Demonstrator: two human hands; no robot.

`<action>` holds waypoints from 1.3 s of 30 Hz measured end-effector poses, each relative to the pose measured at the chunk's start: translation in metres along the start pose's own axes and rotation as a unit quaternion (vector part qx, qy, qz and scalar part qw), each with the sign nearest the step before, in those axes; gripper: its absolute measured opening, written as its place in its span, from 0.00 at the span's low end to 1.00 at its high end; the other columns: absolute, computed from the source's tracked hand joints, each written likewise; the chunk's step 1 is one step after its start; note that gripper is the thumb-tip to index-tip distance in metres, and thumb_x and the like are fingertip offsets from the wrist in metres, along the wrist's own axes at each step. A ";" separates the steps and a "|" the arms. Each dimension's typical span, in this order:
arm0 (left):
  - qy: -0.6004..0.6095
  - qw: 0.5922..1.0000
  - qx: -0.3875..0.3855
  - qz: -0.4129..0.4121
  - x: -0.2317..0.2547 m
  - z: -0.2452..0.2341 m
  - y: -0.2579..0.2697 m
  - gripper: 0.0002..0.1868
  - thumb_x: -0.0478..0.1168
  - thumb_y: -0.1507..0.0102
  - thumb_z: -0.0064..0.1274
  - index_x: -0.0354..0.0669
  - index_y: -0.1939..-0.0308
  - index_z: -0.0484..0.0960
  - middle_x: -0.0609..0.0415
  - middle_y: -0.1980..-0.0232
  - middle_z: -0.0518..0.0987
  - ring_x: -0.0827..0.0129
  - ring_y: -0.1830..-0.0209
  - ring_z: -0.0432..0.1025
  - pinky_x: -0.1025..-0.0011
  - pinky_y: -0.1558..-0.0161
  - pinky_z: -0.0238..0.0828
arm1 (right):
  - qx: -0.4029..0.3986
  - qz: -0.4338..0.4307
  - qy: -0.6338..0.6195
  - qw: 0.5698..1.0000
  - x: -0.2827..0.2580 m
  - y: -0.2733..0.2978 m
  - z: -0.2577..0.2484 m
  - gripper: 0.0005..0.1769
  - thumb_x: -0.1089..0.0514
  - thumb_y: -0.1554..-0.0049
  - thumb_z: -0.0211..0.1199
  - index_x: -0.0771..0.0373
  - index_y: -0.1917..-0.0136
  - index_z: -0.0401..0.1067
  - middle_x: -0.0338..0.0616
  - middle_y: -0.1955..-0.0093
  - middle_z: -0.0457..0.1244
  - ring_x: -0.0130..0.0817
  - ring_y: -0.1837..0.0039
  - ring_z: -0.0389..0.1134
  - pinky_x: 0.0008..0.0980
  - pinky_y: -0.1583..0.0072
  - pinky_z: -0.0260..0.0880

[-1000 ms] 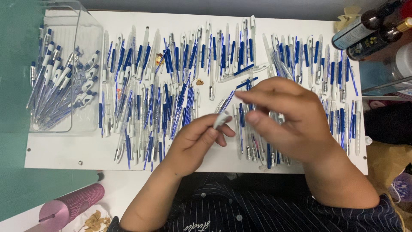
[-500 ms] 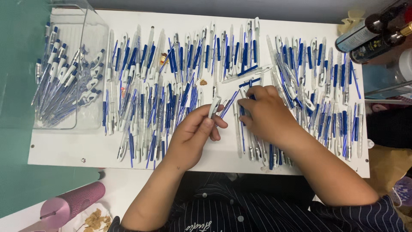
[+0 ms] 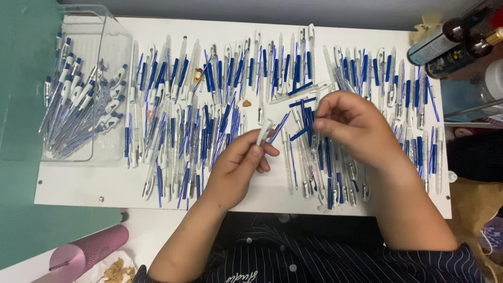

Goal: The person assembles ballpoint pens by hand, inserting ink cartridges into pen barrels and then attaching the pen caps while working over a table covered in pen components.

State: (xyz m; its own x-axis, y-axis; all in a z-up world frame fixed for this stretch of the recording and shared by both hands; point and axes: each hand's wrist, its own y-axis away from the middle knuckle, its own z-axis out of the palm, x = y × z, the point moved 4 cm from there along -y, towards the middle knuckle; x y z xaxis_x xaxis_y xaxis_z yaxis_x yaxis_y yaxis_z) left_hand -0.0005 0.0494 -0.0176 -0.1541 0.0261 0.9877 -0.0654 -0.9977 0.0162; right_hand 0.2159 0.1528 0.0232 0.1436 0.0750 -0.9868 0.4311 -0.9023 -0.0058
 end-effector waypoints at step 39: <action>-0.127 0.978 -0.164 -0.018 -0.003 0.030 -0.049 0.20 0.43 0.29 0.45 0.43 0.34 0.75 0.51 0.47 0.86 0.68 0.48 0.82 0.72 0.60 0.81 | 0.011 -0.191 0.154 0.969 -0.027 0.003 -0.010 0.04 0.68 0.44 0.68 0.69 0.55 0.76 0.47 0.61 0.68 0.34 0.59 0.69 0.30 0.53 0.70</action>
State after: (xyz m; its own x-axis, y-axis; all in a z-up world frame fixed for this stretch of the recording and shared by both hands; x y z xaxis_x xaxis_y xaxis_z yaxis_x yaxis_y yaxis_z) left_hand 0.0323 0.0964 -0.0165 0.1016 0.0034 0.9948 -0.3860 -0.9215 0.0426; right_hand 0.2225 0.1523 0.0513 0.2375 0.5253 -0.8171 0.4866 -0.7924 -0.3680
